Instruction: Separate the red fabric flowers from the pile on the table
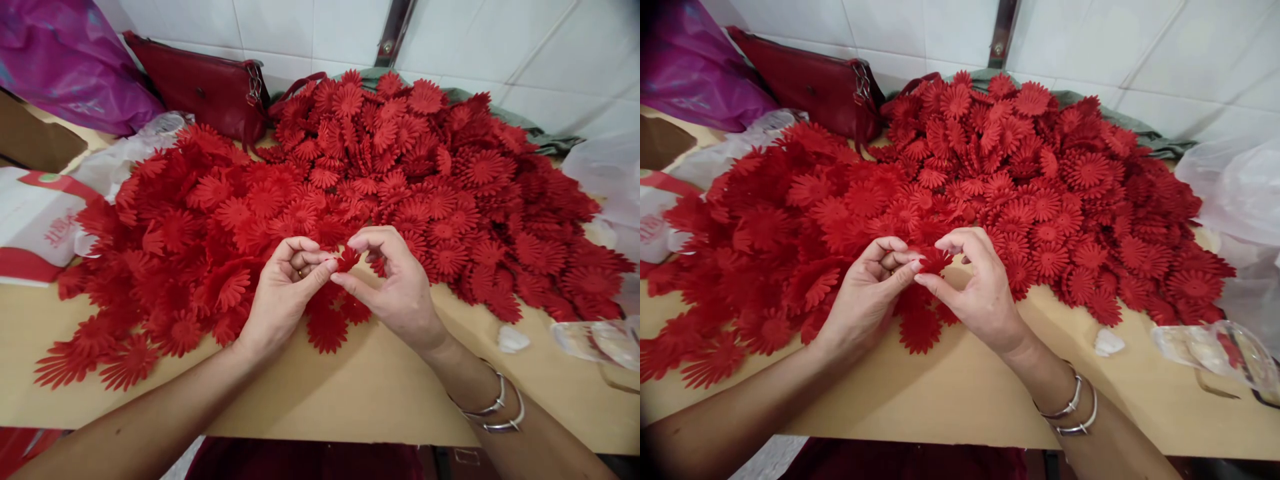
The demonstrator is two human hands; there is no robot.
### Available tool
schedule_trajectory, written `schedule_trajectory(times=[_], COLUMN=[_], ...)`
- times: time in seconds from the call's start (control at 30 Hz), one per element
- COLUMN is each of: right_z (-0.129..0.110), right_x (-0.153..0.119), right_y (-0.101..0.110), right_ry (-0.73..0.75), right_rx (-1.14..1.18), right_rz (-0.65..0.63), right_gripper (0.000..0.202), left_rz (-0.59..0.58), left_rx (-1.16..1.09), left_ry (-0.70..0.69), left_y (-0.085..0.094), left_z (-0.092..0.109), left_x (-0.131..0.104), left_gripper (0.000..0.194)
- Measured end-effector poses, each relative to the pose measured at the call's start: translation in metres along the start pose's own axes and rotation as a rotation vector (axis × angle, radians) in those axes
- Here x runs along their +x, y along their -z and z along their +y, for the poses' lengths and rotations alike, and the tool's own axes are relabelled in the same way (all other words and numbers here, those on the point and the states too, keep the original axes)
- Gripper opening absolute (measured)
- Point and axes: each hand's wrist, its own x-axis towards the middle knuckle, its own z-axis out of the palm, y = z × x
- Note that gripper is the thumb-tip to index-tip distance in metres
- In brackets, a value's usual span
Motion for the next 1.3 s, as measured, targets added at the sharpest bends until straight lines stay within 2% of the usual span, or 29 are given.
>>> schedule_trajectory(times=[0.13,0.2,0.3,0.4,0.5,0.6,0.73,0.83,0.93,1.03,1.13,1.2,1.3], right_z=[0.006,0.009,0.009,0.001,-0.006,-0.003,0.006,0.011,0.012,0.007,0.003,0.005,0.012], right_x=[0.000,0.001,0.002,0.002,0.001,0.001,0.002,0.003,0.004,0.004,0.003,0.003,0.005], right_y=[0.000,0.000,0.003,0.004,0.004,0.002,0.000,0.001,0.004,0.004,0.001,0.000,0.003], right_ry=[-0.198,-0.238,-0.178,-0.056,-0.014,-0.090,-0.251,-0.315,-0.305,-0.231,-0.176,-0.199,-0.320], right_rx=[0.164,0.215,0.168,0.040,-0.042,0.049,0.332,0.476,0.459,0.301,0.180,0.216,0.411], right_rz=[-0.016,-0.012,0.037,0.085,0.037,-0.004,-0.022,-0.042,-0.056,-0.044,-0.037,-0.057,-0.059], right_gripper=[0.022,0.014,0.012,0.025,0.019,0.006,0.011,0.014,0.015,0.024,0.014,0.007,0.012], left_rz=[0.009,0.012,0.027,0.045,0.025,0.017,0.001,0.022,0.061,0.077,0.034,0.020,0.039], left_rx=[0.011,0.012,0.017,0.042,0.054,0.044,0.040,0.038,0.029,0.029,0.037,0.038,0.027], left_ry=[0.029,0.055,0.052,0.001,0.014,0.053,0.017,-0.022,-0.019,-0.007,0.006,0.021,0.028], left_y=[0.000,0.000,-0.001,0.000,0.000,0.000,-0.003,-0.003,0.000,0.001,0.000,0.000,0.001], left_z=[0.000,0.000,0.001,0.001,0.001,0.002,0.003,0.004,0.005,0.004,0.003,0.003,0.005], left_x=[0.000,0.000,0.000,0.000,0.000,0.000,-0.001,0.000,0.001,0.001,0.000,-0.001,0.001], left_gripper=[0.029,0.029,0.029,0.029,0.030,0.030,0.027,0.026,0.025,0.027,0.028,0.028,0.028])
